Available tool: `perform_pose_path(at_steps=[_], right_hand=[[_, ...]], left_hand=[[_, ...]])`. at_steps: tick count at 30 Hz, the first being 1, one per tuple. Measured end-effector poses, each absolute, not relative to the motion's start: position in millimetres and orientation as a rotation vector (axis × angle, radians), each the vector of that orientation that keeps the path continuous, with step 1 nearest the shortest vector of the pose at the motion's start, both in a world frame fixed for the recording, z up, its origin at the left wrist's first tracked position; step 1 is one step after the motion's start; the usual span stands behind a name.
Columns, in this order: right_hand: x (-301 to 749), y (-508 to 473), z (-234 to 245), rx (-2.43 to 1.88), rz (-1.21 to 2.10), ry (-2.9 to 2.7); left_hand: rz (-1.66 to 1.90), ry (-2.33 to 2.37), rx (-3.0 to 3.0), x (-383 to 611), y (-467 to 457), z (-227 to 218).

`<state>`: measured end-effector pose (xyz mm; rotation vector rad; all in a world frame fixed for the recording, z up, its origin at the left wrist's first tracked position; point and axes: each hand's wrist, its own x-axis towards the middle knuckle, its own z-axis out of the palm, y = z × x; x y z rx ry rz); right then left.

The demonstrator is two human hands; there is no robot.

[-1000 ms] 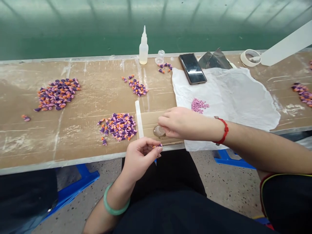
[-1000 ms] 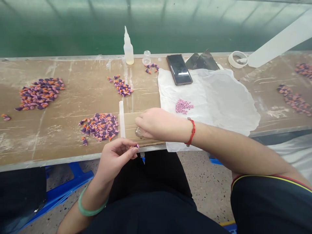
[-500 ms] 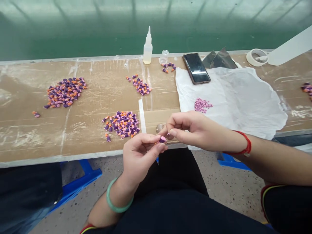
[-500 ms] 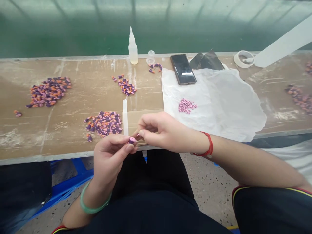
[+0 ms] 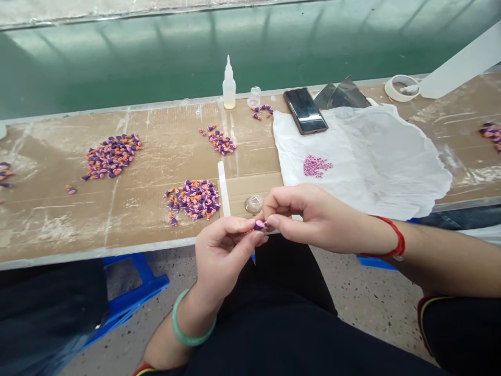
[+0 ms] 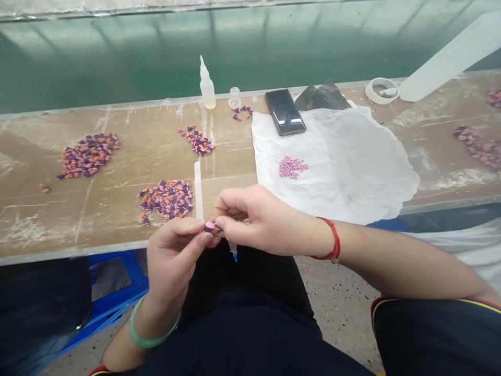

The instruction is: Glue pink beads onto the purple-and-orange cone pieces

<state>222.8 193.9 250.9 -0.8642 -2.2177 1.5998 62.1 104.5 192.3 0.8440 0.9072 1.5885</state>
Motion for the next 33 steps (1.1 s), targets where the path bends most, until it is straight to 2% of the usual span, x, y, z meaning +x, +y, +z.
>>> perform_pose_path(at_steps=[20, 26, 33], right_hand=[[227.0, 182.8, 247.9, -0.616, 0.911, -2.462], [225.7, 180.4, 241.4, -0.546, 0.793, -2.439], [235.6, 188.3, 248.8, -0.785, 1.074, -2.361]], left_hand=[[1.584, 0.934, 0.821, 66.6, 103.5, 194.7], [1.556, 0.911, 0.794, 64.6, 104.3, 194.5], [1.456, 1.04, 0.801, 56.5, 107.0, 199.1]])
